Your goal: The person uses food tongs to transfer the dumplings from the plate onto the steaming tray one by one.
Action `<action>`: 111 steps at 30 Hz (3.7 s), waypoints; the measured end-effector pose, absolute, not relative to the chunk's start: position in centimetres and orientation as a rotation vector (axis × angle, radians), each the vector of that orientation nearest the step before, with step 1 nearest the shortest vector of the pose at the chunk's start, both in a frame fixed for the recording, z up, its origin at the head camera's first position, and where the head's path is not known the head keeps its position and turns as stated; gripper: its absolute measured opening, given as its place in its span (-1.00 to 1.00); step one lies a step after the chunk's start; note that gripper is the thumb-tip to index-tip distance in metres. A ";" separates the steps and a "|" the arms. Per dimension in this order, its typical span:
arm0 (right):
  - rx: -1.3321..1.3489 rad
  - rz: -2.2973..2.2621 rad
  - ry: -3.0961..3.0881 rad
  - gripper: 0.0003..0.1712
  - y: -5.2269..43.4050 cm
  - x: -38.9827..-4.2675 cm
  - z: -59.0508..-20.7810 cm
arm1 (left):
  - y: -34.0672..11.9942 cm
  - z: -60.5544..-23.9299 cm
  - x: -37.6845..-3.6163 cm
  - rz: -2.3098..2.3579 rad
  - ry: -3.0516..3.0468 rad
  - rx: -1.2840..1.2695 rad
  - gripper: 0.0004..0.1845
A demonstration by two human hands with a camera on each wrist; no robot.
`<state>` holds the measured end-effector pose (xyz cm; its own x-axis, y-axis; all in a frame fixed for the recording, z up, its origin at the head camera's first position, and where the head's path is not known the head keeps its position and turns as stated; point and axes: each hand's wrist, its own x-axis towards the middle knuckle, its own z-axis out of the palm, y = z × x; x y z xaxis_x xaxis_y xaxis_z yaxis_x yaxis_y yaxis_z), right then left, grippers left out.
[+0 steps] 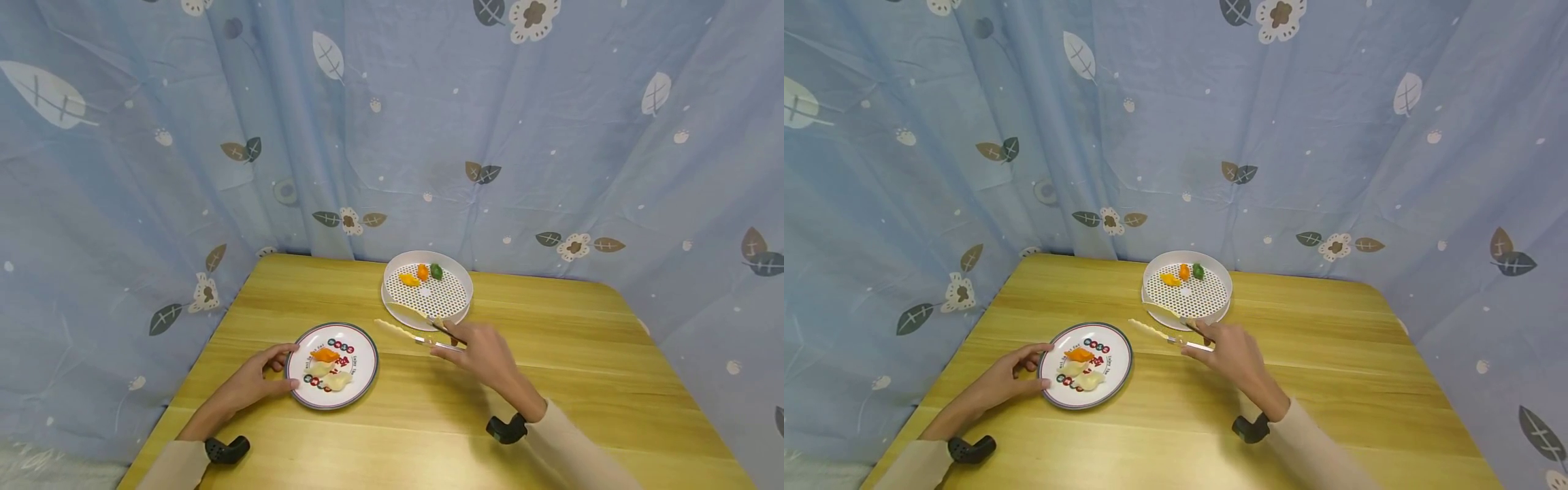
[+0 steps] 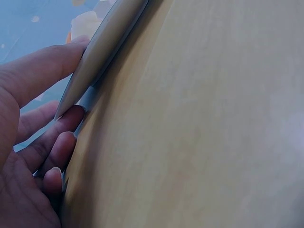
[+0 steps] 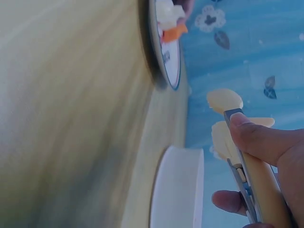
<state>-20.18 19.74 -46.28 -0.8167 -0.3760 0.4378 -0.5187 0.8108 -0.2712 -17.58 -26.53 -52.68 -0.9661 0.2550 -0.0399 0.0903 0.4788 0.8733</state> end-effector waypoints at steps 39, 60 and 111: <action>0.962 0.399 -2.626 -0.36 14.2 -18.8 -48.2 | -26.5 -52.7 -17.6 1.490 2.567 0.318 -0.23; 1.062 0.398 -2.640 -0.37 11.8 -20.2 -48.8 | -26.5 -52.6 -17.5 1.507 2.554 0.312 -0.24; 0.687 0.483 -2.554 -0.39 20.8 -23.8 -45.5 | -26.6 -52.6 -17.5 1.515 2.547 0.325 -0.24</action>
<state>-23.84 20.85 -45.46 -0.7751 -0.3824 0.5030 -0.5396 0.8148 -0.2120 -17.52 -26.58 -52.63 -0.9636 0.2661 -0.0266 0.1037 0.4636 0.8800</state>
